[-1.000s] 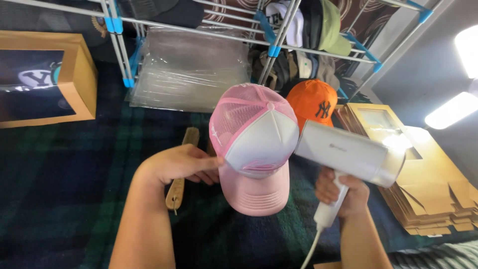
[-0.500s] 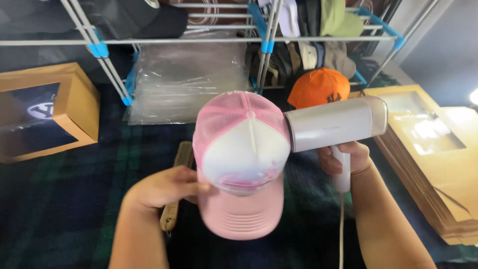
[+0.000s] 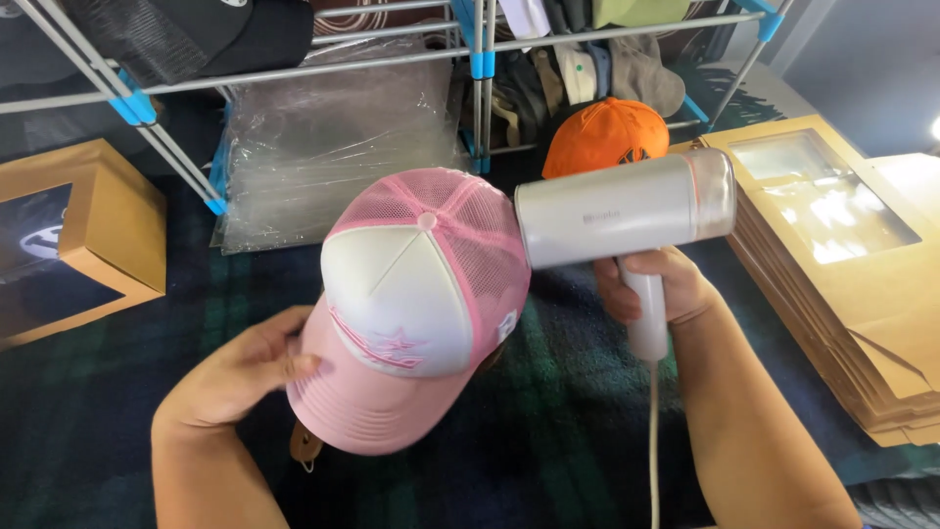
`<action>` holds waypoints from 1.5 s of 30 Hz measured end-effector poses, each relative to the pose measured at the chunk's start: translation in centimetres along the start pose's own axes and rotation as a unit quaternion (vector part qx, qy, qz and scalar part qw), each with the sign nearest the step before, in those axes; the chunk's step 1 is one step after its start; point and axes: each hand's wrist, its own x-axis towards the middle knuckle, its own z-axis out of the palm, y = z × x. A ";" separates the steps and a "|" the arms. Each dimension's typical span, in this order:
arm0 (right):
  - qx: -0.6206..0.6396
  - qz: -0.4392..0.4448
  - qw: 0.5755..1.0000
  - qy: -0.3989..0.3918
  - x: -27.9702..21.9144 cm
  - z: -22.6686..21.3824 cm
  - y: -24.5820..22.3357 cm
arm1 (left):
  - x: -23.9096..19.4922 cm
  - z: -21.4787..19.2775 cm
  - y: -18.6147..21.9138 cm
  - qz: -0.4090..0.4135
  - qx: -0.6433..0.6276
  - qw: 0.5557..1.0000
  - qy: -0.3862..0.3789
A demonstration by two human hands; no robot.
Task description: The person brushes a pink and white mesh cap with a wooden brush, then uses a hairdryer to blow air onto the cap's surface. The cap is held and rotated to access different areas during the process.
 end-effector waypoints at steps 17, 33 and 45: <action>-0.040 -0.096 0.993 -0.047 0.7 1.0 0.4 | 5.1 -5.3 -6.9 0.200 -0.147 0.927 0.280; -0.023 -0.145 0.986 -0.082 0.2 1.7 0.3 | 6.1 -3.4 -6.2 0.248 -0.141 0.907 0.310; -0.083 -0.079 0.993 0.023 -0.4 0.1 -0.1 | 6.4 -2.6 -6.4 0.266 -0.142 0.932 0.200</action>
